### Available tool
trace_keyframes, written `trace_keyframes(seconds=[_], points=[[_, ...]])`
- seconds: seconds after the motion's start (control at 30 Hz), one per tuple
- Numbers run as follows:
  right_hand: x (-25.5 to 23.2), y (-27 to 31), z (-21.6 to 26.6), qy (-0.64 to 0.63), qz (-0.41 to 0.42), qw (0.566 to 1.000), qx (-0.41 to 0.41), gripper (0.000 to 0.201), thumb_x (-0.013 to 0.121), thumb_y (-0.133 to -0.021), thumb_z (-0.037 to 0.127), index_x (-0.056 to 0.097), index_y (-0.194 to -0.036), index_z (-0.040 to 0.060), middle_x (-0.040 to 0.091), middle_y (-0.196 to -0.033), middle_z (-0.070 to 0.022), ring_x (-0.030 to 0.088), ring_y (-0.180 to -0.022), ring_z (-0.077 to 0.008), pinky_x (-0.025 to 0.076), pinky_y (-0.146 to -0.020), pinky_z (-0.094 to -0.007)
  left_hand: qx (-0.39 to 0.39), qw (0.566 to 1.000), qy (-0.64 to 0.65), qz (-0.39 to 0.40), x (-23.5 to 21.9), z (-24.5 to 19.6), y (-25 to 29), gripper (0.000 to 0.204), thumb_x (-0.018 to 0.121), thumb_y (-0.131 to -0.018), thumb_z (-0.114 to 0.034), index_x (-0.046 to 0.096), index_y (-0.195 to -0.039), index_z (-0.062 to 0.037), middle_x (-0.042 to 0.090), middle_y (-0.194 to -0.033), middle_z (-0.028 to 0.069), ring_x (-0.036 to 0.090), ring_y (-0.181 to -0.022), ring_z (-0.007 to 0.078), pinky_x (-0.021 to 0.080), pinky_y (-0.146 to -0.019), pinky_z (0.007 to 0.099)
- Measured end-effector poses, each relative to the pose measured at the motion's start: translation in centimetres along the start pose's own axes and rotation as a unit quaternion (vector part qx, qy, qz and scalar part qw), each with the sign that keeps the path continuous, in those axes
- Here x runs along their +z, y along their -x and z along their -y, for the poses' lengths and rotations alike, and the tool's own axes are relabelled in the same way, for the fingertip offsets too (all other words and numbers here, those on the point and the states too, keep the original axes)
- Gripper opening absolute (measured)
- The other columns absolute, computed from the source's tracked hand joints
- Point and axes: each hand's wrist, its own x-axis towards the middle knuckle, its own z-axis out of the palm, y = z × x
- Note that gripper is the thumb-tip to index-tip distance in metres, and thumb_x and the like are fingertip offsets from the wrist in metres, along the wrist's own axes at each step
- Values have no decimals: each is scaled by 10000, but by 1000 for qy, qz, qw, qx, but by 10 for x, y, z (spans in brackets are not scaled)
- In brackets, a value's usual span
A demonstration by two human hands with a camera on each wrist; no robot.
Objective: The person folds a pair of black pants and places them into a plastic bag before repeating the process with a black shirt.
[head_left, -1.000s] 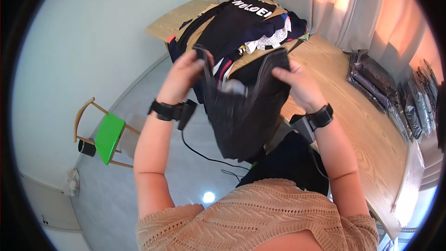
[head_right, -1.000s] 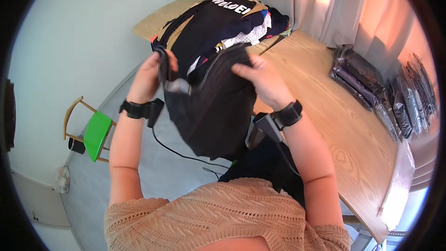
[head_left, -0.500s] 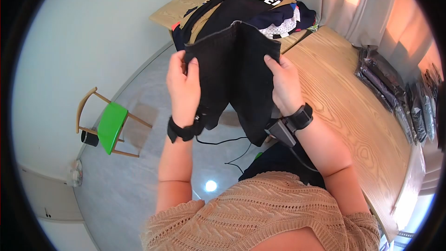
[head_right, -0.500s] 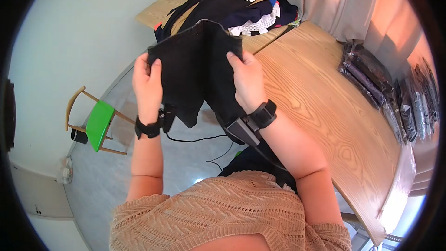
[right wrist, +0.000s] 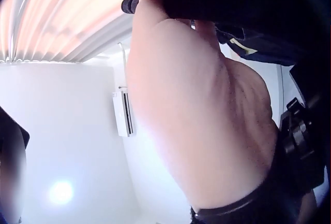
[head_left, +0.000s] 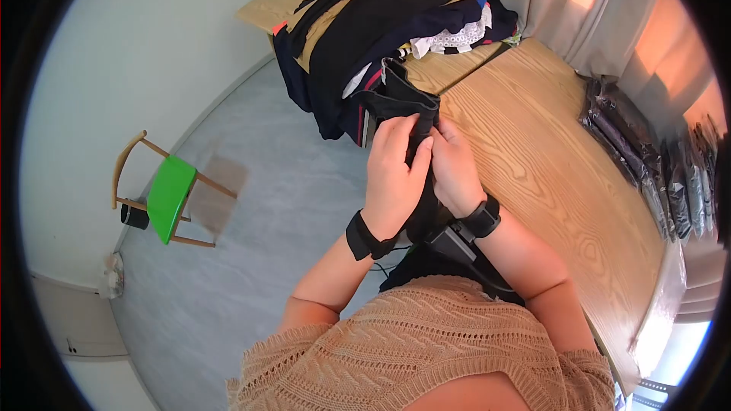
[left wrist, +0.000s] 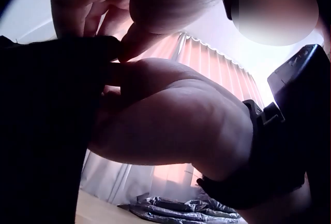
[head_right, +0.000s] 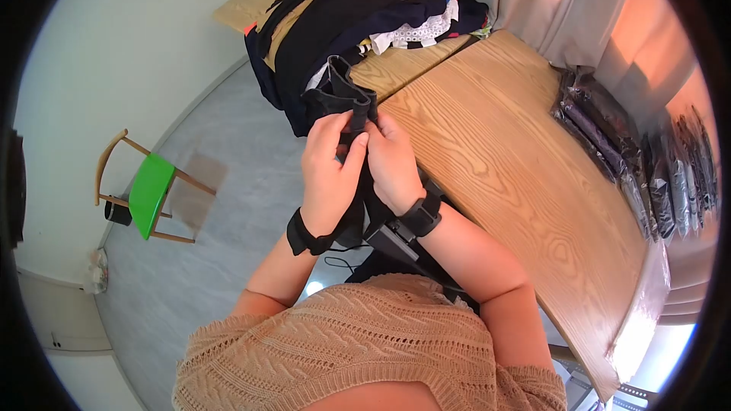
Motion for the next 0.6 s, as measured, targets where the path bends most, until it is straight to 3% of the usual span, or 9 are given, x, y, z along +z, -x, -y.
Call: trace_keyframes(seconds=[0.07, 0.13, 0.2, 0.3, 0.4, 0.47, 0.5, 0.53, 0.6], points=[[-2, -1, 2, 12, 1, 1000, -2, 206, 425, -937, 91, 557, -1048, -20, 606, -959, -56, 553, -854, -108, 448, -774, -243, 10, 1000, 6, -1, 2, 2, -1, 277, 610, -799, -9, 551, -1067, 25, 555, -986, 114, 589, -849, 210, 519, -645, 272], [-4, -4, -1, 18, 9, 1000, -21, 206, 430, -937, 95, 562, -1048, -18, 607, -961, -55, 551, -857, -105, 443, -781, -241, -33, 999, 25, -2, -3, 4, -3, 250, 614, -791, 0, 564, -1033, 34, 561, -975, 115, 600, -800, 206, 521, -602, 263], [-4, -4, -2, 23, 17, 999, -41, 206, 435, -938, 99, 566, -1047, -16, 607, -963, -53, 549, -860, -102, 438, -787, -240, -11, 999, 5, -39, -7, 10, -8, 226, 614, -781, 12, 575, -1002, 36, 570, -920, 113, 602, -730, 197, 509, -556, 260], [0, -2, 2, 23, 13, 998, -52, 207, 443, -939, 107, 576, -1047, -11, 608, -960, -45, 540, -880, -92, 422, -811, -238, -43, 998, -9, -42, -9, 9, -10, 211, 603, -779, 13, 569, -987, 27, 559, -933, 134, 582, -738, 251, 484, -604, 293], [2, 1, 3, 26, 38, 996, -71, 212, 459, -937, 124, 564, -1068, -6, 602, -978, -38, 534, -890, -84, 411, -827, -238, -22, 999, -12, -27, -4, 6, -8, 252, 589, -797, 17, 572, -1047, 40, 571, -971, 125, 595, -829, 202, 510, -654, 275], [-6, 1, 10, -95, 75, 992, -24, 227, 480, -932, 141, 544, -1102, 5, 590, -1016, -36, 527, -917, -83, 403, -841, -241, 26, 999, 5, 40, -5, 6, -7, 302, 551, -821, 18, 553, -1122, 43, 557, -1072, 140, 585, -911, 213, 495, -742, 282], [-9, 4, 17, -59, 94, 994, -18, 250, 497, -927, 155, 525, -1133, 15, 577, -1052, -37, 520, -945, -85, 404, -844, -236, 1, 996, 40, 80, -7, 6, -4, 350, 517, -833, 26, 527, -1182, 43, 524, -1180, 143, 555, -1029, 221, 466, -833, 276], [-10, 2, 16, -59, 93, 994, -17, 250, 497, -927, 155, 525, -1133, 15, 577, -1052, -37, 520, -945, -85, 404, -844, -236, 0, 996, 41, 81, -8, 7, -4, 350, 517, -833, 26, 527, -1182, 43, 524, -1180, 143, 555, -1029, 221, 466, -833, 276], [-13, -6, 15, 77, 114, 988, -77, 246, 500, -927, 152, 525, -1129, 14, 577, -1045, -34, 520, -954, -87, 408, -847, -238, 1, 986, 121, 115, -10, 10, -3, 362, 515, -827, 29, 531, -1189, 25, 507, -1236, 124, 508, -1122, 216, 440, -897, 290]])
